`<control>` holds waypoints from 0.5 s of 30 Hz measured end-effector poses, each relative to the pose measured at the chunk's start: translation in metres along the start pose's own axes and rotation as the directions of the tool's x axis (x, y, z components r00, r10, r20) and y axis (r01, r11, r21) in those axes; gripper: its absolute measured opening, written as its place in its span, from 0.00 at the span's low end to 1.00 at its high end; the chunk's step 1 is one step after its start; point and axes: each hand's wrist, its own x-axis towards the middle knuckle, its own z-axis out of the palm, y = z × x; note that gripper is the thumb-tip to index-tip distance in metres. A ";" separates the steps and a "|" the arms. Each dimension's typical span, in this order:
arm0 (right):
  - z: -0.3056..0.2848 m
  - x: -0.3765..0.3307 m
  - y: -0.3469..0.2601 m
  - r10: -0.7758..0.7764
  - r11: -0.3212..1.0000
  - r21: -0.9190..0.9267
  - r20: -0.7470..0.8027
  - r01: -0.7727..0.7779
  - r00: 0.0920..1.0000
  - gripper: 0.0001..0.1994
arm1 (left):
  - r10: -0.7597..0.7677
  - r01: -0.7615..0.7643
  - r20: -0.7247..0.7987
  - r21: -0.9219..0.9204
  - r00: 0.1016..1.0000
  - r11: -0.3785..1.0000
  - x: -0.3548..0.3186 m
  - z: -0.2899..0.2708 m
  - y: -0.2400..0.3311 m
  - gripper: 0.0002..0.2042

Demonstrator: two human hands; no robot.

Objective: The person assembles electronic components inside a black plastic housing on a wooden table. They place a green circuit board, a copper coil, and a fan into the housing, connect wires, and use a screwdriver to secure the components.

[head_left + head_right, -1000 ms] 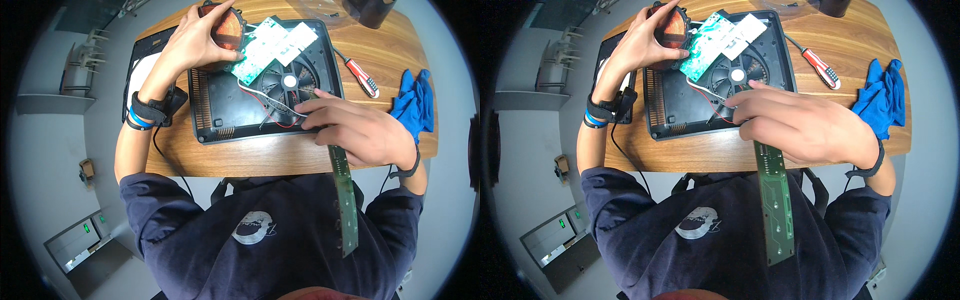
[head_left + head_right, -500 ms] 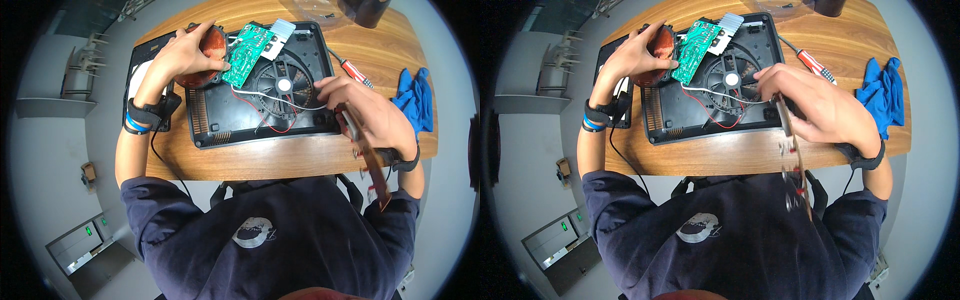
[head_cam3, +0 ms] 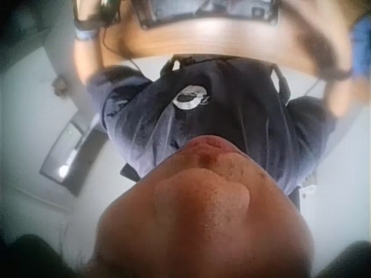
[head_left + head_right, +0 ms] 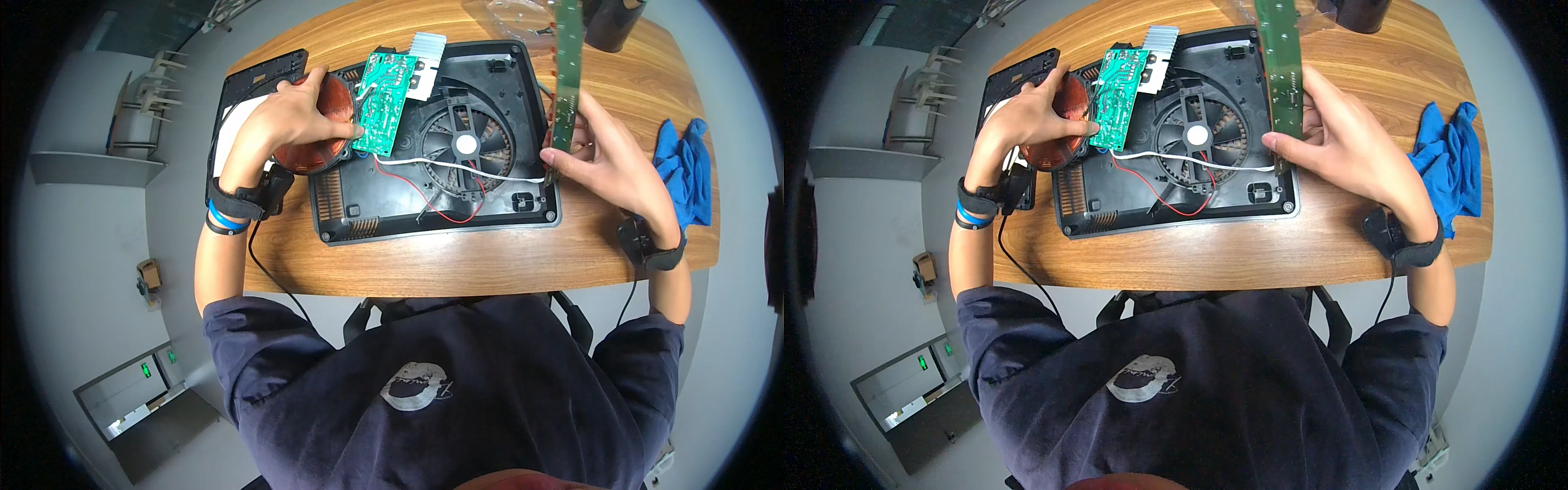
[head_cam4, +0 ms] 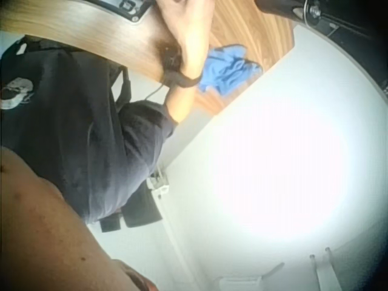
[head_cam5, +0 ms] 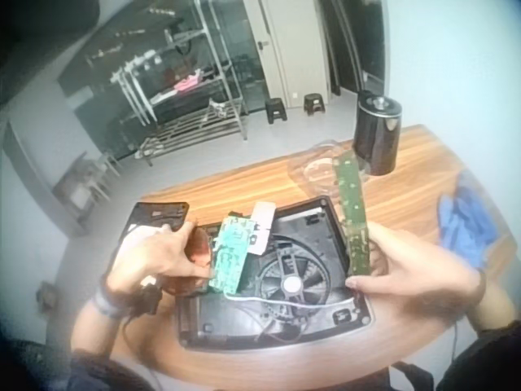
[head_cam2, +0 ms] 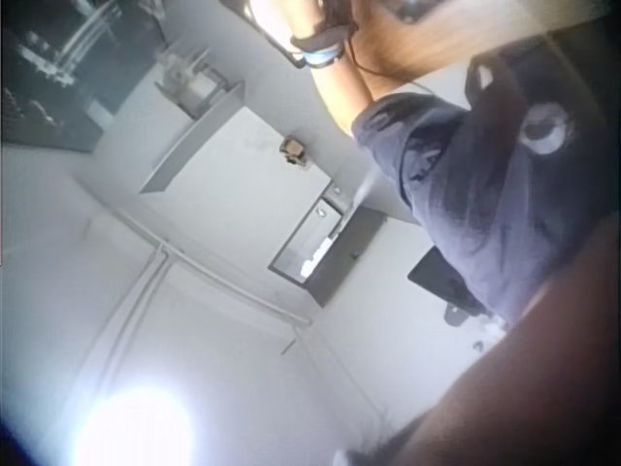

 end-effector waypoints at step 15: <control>0.001 0.015 0.008 0.009 0.966 -0.259 0.046 0.003 0.999 0.32 | 0.724 -0.708 -0.126 0.148 0.678 0.690 0.006 0.004 0.029 0.75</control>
